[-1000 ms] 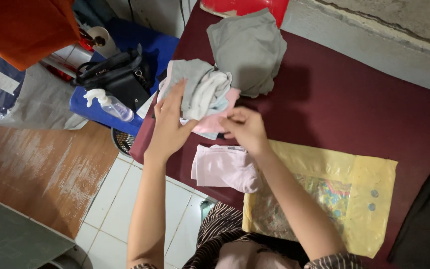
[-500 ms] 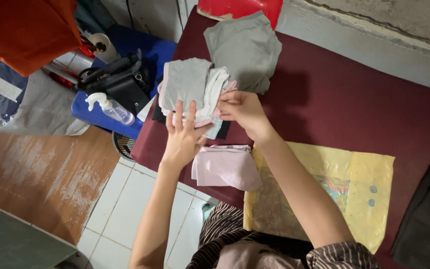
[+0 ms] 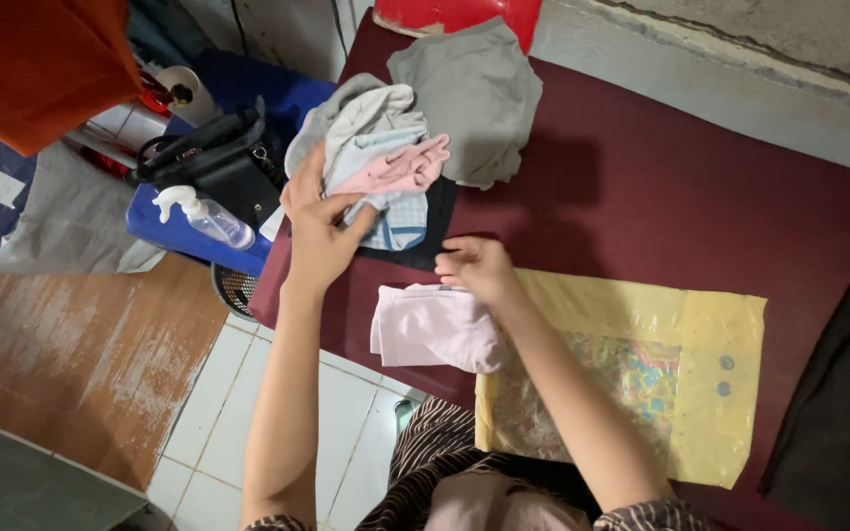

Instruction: The person folds a pair of pink underwear on a yellow plastic sheet and places it on a table. They then reach into a green laundry basket to retrieve more items and proceed to fold various pieces of clothing, including grey and white garments, stacking them neatly on the table.

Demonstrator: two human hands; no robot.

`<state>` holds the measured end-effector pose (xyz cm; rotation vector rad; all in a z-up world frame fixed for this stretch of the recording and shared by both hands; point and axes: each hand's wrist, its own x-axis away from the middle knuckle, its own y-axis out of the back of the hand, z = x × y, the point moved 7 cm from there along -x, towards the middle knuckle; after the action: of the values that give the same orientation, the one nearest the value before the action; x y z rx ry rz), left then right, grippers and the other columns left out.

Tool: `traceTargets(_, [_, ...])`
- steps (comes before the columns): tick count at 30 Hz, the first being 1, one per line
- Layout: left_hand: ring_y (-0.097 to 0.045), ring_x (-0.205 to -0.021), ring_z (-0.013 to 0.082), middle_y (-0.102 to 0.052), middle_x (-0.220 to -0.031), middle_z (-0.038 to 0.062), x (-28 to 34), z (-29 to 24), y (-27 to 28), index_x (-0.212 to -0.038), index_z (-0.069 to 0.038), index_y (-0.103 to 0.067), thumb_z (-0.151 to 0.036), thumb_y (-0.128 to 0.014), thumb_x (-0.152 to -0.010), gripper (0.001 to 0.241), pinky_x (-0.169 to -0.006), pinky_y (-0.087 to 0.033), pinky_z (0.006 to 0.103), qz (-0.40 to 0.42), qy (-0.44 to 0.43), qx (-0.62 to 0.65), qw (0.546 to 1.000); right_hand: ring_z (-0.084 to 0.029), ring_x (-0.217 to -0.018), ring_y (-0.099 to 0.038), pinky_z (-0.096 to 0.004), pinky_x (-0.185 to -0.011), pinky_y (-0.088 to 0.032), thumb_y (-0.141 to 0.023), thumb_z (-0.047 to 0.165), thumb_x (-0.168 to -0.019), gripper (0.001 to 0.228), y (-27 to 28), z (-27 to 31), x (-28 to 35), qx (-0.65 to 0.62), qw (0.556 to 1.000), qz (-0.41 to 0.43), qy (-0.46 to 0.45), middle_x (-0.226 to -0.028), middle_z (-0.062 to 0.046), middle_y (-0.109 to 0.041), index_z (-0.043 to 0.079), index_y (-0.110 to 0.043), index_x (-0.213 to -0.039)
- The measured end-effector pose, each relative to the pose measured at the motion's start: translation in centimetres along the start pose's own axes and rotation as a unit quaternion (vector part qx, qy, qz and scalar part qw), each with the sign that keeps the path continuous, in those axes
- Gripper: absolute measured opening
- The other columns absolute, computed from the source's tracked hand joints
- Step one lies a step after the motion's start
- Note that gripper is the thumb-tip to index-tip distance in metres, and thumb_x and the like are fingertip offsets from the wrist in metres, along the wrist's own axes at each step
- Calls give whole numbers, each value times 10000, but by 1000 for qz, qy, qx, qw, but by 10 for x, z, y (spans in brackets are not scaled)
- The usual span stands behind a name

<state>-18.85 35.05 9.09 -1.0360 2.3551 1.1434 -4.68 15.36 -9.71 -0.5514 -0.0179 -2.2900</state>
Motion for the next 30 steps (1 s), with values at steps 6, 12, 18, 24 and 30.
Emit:
traceTargets(6, [-411,-1481,369,-444,-1631,177,2,11,1,-959,-69,-825,-177,-835,-817,178,-1216,-249,447,-7,17,5,1000,-170,-843,-719,-276,-683,-610,-783,82,-860,535,-17,-3,0,21,999,-8,22,-998,-123,-740,-94,-594,-1328])
traceTargets(12, [-453,-1431,377,-444,-1619,187,-7,30,7,-953,-76,-828,-204,-846,-813,190,-1142,-355,421,4,70,9,997,-183,-777,-751,-258,-636,-596,-799,205,-874,653,-31,28,12,32,999,-12,-30,-923,-131,-724,-99,-512,-1376])
traceTargets(18, [-527,-1411,358,-489,-1599,174,-32,37,15,-975,-59,-815,-218,-863,-804,238,-1134,-440,393,34,79,55,995,-190,-661,-751,-272,-522,-549,-768,268,-899,510,-35,43,12,60,996,-22,-65,-818,-113,-719,-102,-626,-1220])
traceTargets(24, [-492,-1436,351,-513,-1598,163,-28,36,7,-930,-75,-817,-217,-862,-754,230,-1206,-347,438,63,60,21,996,-185,-656,-707,-280,-529,-570,-794,196,-910,355,-27,32,4,5,1000,-3,2,-839,-105,-698,-94,-687,-1085])
traceTargets(30, [-362,-1493,340,-486,-1571,136,18,-20,8,-813,-113,-800,-297,-857,-751,202,-1208,-124,507,113,-32,-38,992,-246,-768,-754,-361,-669,-632,-672,86,-873,372,30,60,-8,-44,998,-32,36,-1005,-164,-732,-18,-616,-1225])
